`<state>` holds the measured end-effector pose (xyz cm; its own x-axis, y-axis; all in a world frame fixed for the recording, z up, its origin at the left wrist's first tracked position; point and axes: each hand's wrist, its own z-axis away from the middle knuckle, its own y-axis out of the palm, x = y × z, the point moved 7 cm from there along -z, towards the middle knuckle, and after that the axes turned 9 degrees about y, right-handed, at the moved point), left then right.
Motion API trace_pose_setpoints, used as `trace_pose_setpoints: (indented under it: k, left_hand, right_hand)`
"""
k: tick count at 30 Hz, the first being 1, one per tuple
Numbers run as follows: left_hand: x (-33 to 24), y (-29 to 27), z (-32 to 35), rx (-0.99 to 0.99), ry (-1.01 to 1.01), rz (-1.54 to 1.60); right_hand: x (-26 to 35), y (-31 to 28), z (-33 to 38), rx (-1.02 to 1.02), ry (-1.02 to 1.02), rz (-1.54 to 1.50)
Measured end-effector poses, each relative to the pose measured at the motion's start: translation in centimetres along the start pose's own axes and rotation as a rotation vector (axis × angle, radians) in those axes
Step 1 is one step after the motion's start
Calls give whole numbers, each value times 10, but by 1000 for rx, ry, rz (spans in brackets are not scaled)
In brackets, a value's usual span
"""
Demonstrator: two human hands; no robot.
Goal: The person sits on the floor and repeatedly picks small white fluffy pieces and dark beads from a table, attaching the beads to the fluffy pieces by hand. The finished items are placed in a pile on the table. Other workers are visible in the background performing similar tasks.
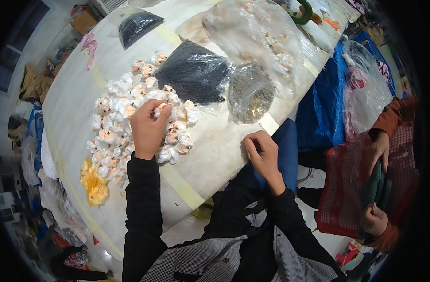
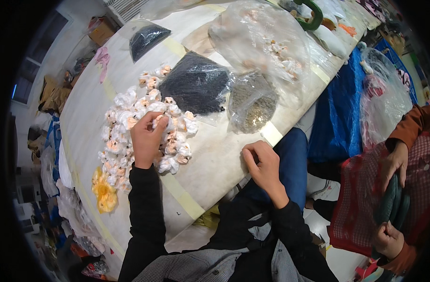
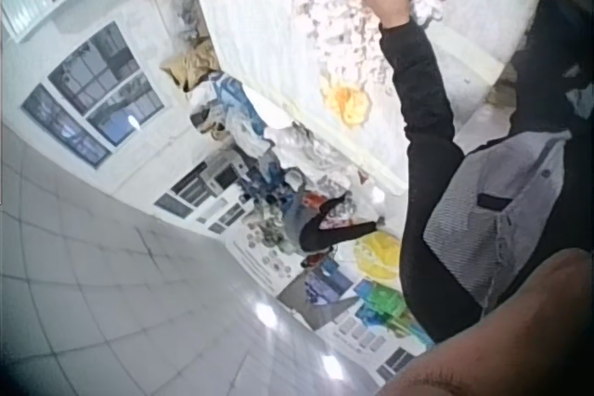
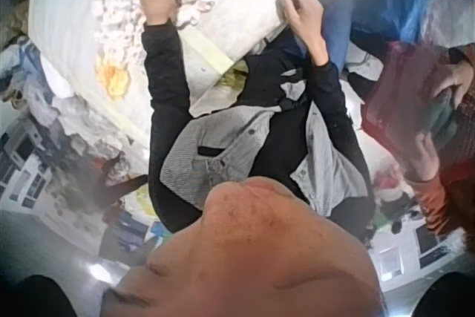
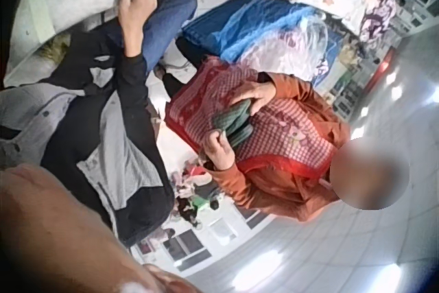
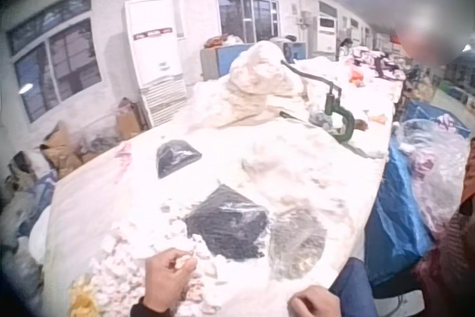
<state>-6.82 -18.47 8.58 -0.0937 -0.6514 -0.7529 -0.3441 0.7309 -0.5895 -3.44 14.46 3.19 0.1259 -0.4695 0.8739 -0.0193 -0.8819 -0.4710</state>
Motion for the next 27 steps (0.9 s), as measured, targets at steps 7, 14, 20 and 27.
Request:
trace_pose_setpoints:
  k: [7, 14, 20, 27]
  left_hand:
    - [-2, 4, 2, -74, 232, -55]
    - [-16, -1, 4, -40, 169, 69]
    - [-39, -12, 6, -41, 119, 246]
    - [-50, -59, 4, -303, 254, -41]
  right_hand:
    - [-4, 4, 5, 2, 5, -69]
    - [-6, 7, 8, 27, 43, -42]
    - [-2, 4, 6, 9, -18, -31]
    - [-2, 1, 6, 33, -6, -50]
